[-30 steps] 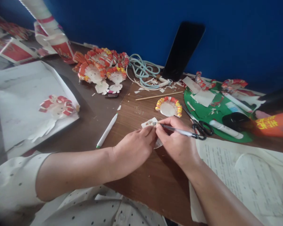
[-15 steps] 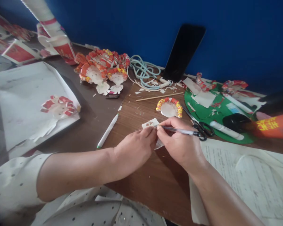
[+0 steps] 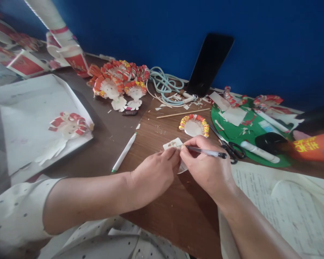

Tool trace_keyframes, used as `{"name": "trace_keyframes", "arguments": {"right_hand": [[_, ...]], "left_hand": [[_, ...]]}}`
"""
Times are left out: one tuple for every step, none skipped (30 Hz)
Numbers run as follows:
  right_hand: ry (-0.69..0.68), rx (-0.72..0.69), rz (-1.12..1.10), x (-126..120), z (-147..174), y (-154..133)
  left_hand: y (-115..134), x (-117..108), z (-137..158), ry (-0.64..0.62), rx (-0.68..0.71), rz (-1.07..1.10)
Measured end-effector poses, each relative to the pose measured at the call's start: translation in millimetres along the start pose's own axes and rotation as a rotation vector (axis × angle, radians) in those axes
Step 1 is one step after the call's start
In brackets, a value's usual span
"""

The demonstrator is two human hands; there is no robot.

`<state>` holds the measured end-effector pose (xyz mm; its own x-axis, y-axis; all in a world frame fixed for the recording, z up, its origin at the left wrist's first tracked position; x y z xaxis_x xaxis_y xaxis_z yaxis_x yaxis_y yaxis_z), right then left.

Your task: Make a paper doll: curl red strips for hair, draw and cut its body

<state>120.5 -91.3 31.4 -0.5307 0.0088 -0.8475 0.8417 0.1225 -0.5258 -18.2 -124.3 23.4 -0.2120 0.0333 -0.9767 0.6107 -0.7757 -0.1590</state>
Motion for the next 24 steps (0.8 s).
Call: {"name": "trace_keyframes", "arguments": {"right_hand": [[-0.004, -0.002, -0.013, 0, 0, 1], [-0.008, -0.006, -0.025, 1, 0, 1], [-0.009, -0.011, -0.034, 1, 0, 2], [-0.007, -0.015, -0.036, 2, -1, 2], [-0.003, -0.019, -0.037, 2, 0, 3], [0.0, -0.026, -0.038, 3, 0, 3], [0.001, -0.034, -0.045, 3, 0, 3], [0.005, -0.045, -0.059, 2, 0, 3], [0.016, -0.052, -0.079, 0, 0, 3], [0.038, -0.052, -0.104, -3, 0, 3], [0.07, -0.041, -0.132, -7, 0, 4], [0.11, -0.022, -0.159, -11, 1, 6], [0.148, 0.002, -0.183, -15, 1, 8], [0.178, 0.02, -0.205, -19, 2, 10], [0.193, 0.031, -0.22, -22, 2, 12], [0.196, 0.033, -0.228, -23, 3, 14], [0.189, 0.029, -0.225, -23, 3, 16], [0.175, 0.022, -0.212, -22, 4, 18], [0.161, 0.013, -0.194, -21, 4, 19], [0.147, 0.002, -0.177, -19, 5, 20], [0.134, -0.009, -0.166, -17, 6, 21], [0.124, -0.022, -0.162, -15, 6, 21], [0.112, -0.032, -0.164, -14, 7, 21], [0.099, -0.039, -0.17, -12, 7, 21]], "left_hand": [[0, 0, 0, 0.003, 0.0, -0.004], [0, 0, 0, 0.005, 0.003, -0.007], [0, -1, 0, 0.003, 0.007, -0.007], [0, -1, 0, 0.001, 0.01, -0.005], [0, -1, 0, -0.001, 0.011, 0.0], [0, 0, 0, -0.002, 0.01, 0.004], [0, 0, 0, 0.002, 0.007, 0.007], [0, 0, 0, 0.008, 0.001, 0.009], [0, 1, 0, 0.017, -0.006, 0.009], [0, 1, 0, 0.026, -0.01, 0.008], [0, 2, 0, 0.031, -0.01, 0.005], [1, 3, 0, 0.031, -0.006, 0.004], [1, 3, 0, 0.029, -0.003, 0.005], [1, 4, 0, 0.025, -0.003, 0.007], [1, 5, -1, 0.02, -0.001, 0.009], [1, 5, -1, 0.015, -0.002, 0.012], [1, 5, -1, 0.011, -0.005, 0.013], [0, 5, -2, 0.009, -0.007, 0.013], [0, 5, -2, 0.007, -0.005, 0.011], [0, 5, -2, 0.004, -0.004, 0.008], [0, 4, -3, 0.001, -0.002, 0.005], [-1, 4, -3, -0.002, 0.0, 0.003], [-1, 4, -3, -0.007, 0.005, 0.001], [-1, 4, -3, -0.01, 0.007, 0.0]]}}
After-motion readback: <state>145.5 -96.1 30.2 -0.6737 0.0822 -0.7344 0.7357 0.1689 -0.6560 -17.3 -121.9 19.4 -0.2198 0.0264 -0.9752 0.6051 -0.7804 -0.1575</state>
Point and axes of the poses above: each hand's wrist, its own z-axis away from the middle knuckle, its own x-axis out of the palm, y = z × x, the point moved 3 cm from there along -z, towards the middle knuckle, and after that the axes turned 10 degrees about -y, right-handed, at the moved point
